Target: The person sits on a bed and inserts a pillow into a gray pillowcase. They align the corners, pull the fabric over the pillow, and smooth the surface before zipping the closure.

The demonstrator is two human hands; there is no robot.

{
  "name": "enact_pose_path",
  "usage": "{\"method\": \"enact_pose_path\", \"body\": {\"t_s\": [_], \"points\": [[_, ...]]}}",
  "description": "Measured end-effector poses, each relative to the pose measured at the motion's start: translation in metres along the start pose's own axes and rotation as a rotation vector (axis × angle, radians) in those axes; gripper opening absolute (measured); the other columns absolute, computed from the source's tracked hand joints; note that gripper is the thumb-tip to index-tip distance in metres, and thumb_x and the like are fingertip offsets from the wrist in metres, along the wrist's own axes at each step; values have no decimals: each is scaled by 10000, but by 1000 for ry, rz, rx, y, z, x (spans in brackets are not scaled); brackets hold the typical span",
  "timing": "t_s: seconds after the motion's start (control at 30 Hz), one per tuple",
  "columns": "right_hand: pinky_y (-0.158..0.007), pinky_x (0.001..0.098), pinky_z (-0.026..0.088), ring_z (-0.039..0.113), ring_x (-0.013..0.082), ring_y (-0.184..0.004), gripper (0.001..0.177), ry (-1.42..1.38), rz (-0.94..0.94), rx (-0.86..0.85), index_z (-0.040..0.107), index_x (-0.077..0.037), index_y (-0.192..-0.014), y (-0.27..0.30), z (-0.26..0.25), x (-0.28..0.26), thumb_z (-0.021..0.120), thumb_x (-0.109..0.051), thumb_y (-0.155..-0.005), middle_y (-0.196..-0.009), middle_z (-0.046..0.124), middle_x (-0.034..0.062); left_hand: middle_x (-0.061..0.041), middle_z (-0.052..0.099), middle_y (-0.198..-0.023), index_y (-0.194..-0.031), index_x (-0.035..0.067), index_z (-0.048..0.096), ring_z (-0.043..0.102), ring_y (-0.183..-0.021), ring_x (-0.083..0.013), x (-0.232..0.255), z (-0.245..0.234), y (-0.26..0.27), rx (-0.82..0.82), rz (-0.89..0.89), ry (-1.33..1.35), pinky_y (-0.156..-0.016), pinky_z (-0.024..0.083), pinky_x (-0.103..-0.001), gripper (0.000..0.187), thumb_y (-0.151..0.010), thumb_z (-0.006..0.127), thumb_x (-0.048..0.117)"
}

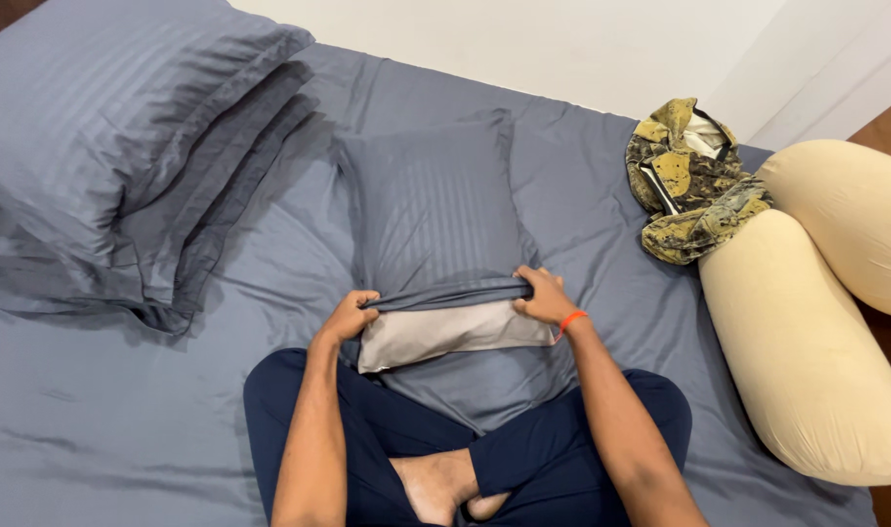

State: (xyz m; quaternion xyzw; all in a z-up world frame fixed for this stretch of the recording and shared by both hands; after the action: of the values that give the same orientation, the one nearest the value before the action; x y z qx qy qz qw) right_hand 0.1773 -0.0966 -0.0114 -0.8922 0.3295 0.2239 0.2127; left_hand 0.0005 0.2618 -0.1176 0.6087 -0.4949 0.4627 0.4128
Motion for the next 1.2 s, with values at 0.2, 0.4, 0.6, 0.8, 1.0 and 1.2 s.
{"method": "enact_pose_path", "body": {"t_s": [0.2, 0.4, 0.6, 0.8, 1.0, 1.2], "points": [[-905, 415, 420, 599, 287, -926, 458, 87, 53, 229, 748, -158, -1118, -6, -2, -30, 709, -61, -673, -918, 682, 94, -160, 750, -783, -911, 26, 762, 725, -797, -314, 59, 6, 34, 152, -227, -392, -751, 543, -451, 337, -707, 920, 242], [-930, 415, 496, 663, 354, -1021, 435, -45, -269, 416, 745, -50, -1024, -6, -15, -46, 553, 70, -653, -1057, 741, 132, -252, 721, -850, -906, 82, 823, 659, -875, -445, 106, 24, 48, 497, -61, -715, -818, 502, -506, 265, -699, 894, 232], [-732, 397, 540, 697, 330, -759, 300, -189, 129, -44, 738, -26, -976, -15, 6, -5, 572, 35, -733, -859, 725, 197, -210, 744, -868, -939, 79, 825, 701, -879, -384, 80, 35, 47, 626, 92, -815, -850, 493, -457, 331, -637, 717, -4], [-756, 431, 539, 663, 367, -794, 170, -41, 95, -21, 739, -10, -942, -9, -2, -3, 668, -53, -794, -864, 718, 199, -222, 728, -905, -999, 85, 804, 670, -884, -420, 75, 21, 56, 656, -18, -597, -796, 526, -489, 331, -693, 701, 11], [-797, 474, 535, 672, 355, -895, 238, 170, 296, 406, 709, -33, -885, 7, -22, 19, 758, -235, -768, -911, 713, 146, -224, 680, -918, -934, 2, 609, 663, -866, -428, 98, 4, 78, 980, 82, -367, -785, 519, -489, 189, -768, 700, 5], [-877, 499, 521, 645, 394, -1044, 335, 322, 457, 348, 688, -65, -1080, 11, 10, 46, 711, -237, -793, -1097, 691, 172, -210, 759, -1053, -1085, 73, 703, 721, -1011, -393, 60, -5, 70, 874, -222, -282, -901, 553, -461, 271, -817, 671, 48]]}}
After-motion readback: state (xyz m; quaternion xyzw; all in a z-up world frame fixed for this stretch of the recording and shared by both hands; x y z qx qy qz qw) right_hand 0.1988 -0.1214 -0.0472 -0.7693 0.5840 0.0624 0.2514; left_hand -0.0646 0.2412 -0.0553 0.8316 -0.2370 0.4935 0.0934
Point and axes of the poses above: each hand's wrist, its own y-axis away from the middle knuckle, its own z-axis out of the palm, x = y × z, the point moved 7 cm from there along -y, towards the middle knuckle
